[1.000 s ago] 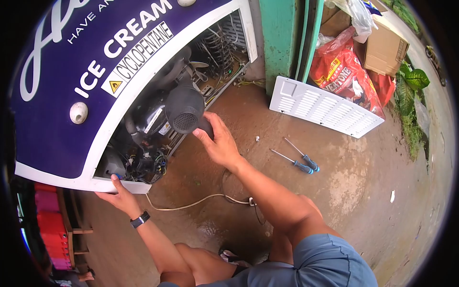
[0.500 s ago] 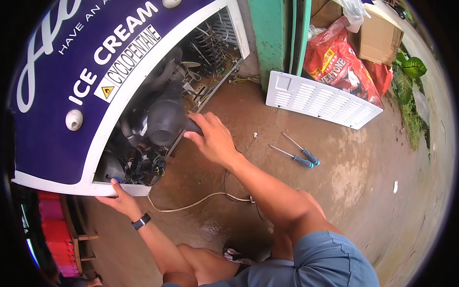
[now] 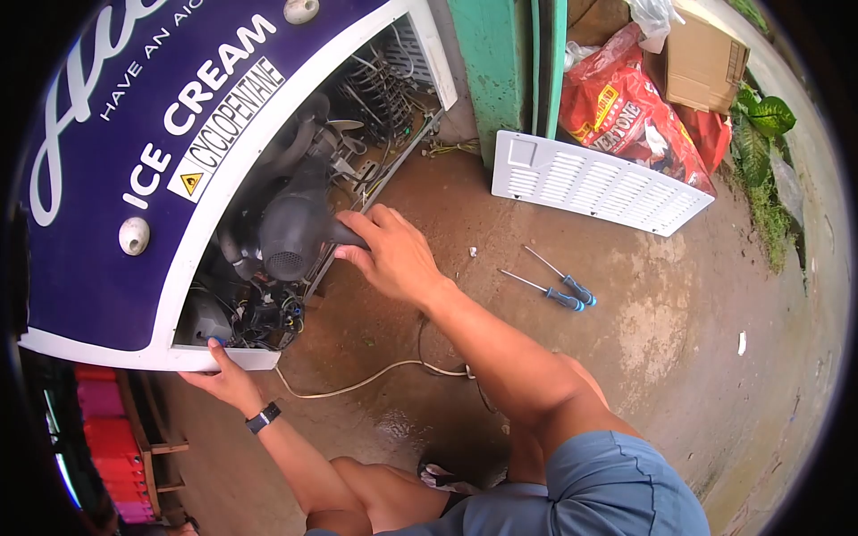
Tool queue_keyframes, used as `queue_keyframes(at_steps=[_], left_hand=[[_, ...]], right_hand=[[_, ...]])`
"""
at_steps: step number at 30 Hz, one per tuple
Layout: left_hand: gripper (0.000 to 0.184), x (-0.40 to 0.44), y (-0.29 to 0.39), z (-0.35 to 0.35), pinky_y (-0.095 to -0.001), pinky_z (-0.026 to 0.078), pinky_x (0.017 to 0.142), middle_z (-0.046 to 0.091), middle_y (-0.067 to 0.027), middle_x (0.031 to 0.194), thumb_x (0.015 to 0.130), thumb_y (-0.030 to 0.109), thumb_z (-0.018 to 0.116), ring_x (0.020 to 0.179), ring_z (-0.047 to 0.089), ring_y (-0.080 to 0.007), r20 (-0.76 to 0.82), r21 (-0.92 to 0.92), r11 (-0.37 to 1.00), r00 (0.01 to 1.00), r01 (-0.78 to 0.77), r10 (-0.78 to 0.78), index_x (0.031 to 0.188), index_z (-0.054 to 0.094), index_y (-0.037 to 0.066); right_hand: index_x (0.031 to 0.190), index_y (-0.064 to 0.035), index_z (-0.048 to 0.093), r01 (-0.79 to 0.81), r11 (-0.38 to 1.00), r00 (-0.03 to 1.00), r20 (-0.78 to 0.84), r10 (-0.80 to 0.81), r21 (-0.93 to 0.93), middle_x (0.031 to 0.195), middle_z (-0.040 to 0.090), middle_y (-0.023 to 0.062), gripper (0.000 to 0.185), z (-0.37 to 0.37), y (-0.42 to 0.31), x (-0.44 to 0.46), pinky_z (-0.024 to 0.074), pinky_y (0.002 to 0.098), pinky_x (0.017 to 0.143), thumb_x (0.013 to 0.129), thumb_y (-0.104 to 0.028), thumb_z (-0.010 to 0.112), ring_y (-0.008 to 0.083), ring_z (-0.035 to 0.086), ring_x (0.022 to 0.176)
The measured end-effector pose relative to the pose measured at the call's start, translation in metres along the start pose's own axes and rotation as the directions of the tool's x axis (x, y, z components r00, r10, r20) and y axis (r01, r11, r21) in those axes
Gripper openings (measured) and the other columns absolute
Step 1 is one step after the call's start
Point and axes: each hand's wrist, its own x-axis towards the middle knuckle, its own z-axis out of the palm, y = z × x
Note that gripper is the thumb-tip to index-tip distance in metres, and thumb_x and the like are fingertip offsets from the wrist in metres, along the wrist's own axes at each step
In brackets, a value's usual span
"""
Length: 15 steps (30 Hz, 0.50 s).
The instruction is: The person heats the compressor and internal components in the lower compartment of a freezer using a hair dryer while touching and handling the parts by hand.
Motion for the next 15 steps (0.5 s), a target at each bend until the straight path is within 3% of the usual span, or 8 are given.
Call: queue_keyframes(at_steps=[2, 8, 15], left_hand=[[0.088, 0.0006, -0.0035, 0.0004, -0.0456, 0.042, 0.116, 0.039, -0.0272, 0.158, 0.098, 0.022, 0.079, 0.139, 0.049, -0.0354, -0.014, 0.031, 0.998, 0.998, -0.054, 0.055, 0.161, 0.024, -0.005], [0.087, 0.0007, -0.007, 0.0007, -0.0447, 0.042, 0.115, 0.04, -0.0261, 0.157, 0.099, 0.023, 0.078, 0.137, 0.05, -0.034, -0.001, -0.037, 0.999, 0.999, -0.04, 0.04, 0.161, 0.025, -0.005], [0.091, -0.0018, -0.004, 0.0008, -0.0439, 0.042, 0.118, 0.037, -0.0268, 0.161, 0.099, 0.026, 0.078, 0.142, 0.047, -0.0331, -0.009, 0.005, 1.0, 1.0, -0.029, 0.029, 0.163, 0.021, -0.005]], right_hand=[[0.135, -0.0185, 0.064, 0.034, 0.999, 0.999, -0.001, -0.034, 0.015, 0.107, 0.062, 0.0119, 0.044, -0.0001, 0.0024, 0.0032, 0.0532, 0.0475, 0.09, 0.096, -0.037, 0.074, 0.0355, 0.063, 0.105], [0.136, -0.0192, 0.065, 0.082, 0.997, 0.997, 0.015, -0.082, -0.001, 0.109, 0.064, 0.0119, 0.045, 0.0005, -0.0028, 0.0067, 0.0533, 0.0475, 0.09, 0.096, -0.038, 0.073, 0.0348, 0.063, 0.106], [0.134, -0.0179, 0.067, 0.095, 0.995, 0.995, -0.012, -0.095, -0.03, 0.106, 0.065, 0.0126, 0.044, 0.0006, -0.0051, 0.0113, 0.0532, 0.047, 0.089, 0.095, -0.037, 0.074, 0.0349, 0.063, 0.103]])
